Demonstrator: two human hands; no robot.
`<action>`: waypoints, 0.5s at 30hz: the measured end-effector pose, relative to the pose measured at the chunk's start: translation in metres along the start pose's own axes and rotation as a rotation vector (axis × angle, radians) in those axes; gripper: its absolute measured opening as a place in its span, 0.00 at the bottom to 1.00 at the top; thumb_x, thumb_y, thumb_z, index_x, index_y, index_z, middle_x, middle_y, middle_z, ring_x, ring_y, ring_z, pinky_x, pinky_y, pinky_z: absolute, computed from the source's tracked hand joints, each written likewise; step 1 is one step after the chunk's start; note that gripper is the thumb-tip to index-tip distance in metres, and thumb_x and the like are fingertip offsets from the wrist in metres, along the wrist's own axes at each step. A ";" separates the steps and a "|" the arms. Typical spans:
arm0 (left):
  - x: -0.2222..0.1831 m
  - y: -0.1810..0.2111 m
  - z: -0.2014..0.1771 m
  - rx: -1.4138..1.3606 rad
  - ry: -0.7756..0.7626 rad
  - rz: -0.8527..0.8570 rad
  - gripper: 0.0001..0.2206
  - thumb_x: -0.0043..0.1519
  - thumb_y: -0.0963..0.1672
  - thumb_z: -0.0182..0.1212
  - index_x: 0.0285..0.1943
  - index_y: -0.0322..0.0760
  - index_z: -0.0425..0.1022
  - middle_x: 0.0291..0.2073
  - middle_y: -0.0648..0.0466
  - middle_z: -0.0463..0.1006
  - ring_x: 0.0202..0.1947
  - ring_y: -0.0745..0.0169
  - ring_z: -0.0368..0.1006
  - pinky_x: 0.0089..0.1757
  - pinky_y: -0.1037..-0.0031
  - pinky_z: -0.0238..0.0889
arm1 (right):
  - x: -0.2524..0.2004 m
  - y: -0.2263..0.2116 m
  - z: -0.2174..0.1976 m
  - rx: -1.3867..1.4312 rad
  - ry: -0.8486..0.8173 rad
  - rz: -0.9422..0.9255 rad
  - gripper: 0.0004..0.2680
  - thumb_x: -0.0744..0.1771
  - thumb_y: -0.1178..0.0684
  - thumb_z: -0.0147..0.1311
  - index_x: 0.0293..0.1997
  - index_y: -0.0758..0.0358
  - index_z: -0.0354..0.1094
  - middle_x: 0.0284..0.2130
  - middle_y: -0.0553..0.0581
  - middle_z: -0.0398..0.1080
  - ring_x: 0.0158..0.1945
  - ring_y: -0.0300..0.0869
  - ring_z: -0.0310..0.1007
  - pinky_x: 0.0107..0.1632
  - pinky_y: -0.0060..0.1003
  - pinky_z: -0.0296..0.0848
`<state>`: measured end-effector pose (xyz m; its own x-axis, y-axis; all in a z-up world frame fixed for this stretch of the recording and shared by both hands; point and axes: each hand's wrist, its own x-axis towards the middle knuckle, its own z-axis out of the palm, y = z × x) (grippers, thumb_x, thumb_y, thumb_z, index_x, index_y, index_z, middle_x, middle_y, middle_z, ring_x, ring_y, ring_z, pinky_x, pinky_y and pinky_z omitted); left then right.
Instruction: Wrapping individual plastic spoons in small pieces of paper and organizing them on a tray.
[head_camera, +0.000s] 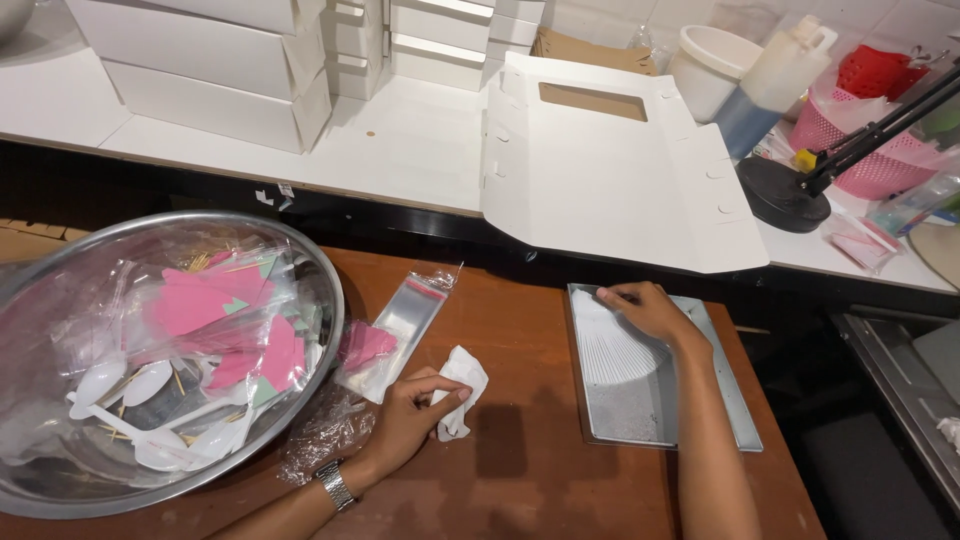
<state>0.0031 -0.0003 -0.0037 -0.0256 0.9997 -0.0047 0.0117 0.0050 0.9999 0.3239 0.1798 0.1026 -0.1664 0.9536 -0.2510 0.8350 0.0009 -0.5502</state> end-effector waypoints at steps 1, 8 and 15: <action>0.001 -0.002 0.000 -0.002 0.002 0.000 0.07 0.59 0.44 0.70 0.38 0.36 0.90 0.26 0.59 0.71 0.19 0.73 0.59 0.20 0.82 0.60 | 0.001 0.002 0.000 -0.002 -0.001 -0.001 0.23 0.66 0.33 0.46 0.62 0.56 0.72 0.63 0.56 0.71 0.69 0.47 0.65 0.71 0.44 0.58; 0.001 -0.006 0.002 0.008 0.008 0.066 0.06 0.59 0.44 0.70 0.38 0.37 0.89 0.26 0.61 0.70 0.20 0.74 0.56 0.22 0.83 0.56 | -0.014 -0.013 -0.010 -0.032 0.045 0.044 0.25 0.67 0.32 0.43 0.61 0.59 0.72 0.63 0.56 0.70 0.71 0.47 0.63 0.71 0.43 0.59; 0.004 -0.016 0.007 -0.078 0.059 0.108 0.12 0.59 0.41 0.64 0.48 0.45 0.69 0.38 0.52 0.80 0.22 0.68 0.71 0.14 0.79 0.62 | -0.041 -0.052 -0.016 -0.314 -0.079 0.057 0.26 0.66 0.32 0.46 0.70 0.51 0.63 0.67 0.53 0.63 0.75 0.42 0.52 0.71 0.43 0.56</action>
<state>0.0096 0.0037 -0.0194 -0.0868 0.9911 0.1011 -0.0604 -0.1065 0.9925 0.2955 0.1459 0.1544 -0.1452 0.9284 -0.3421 0.9630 0.0533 -0.2641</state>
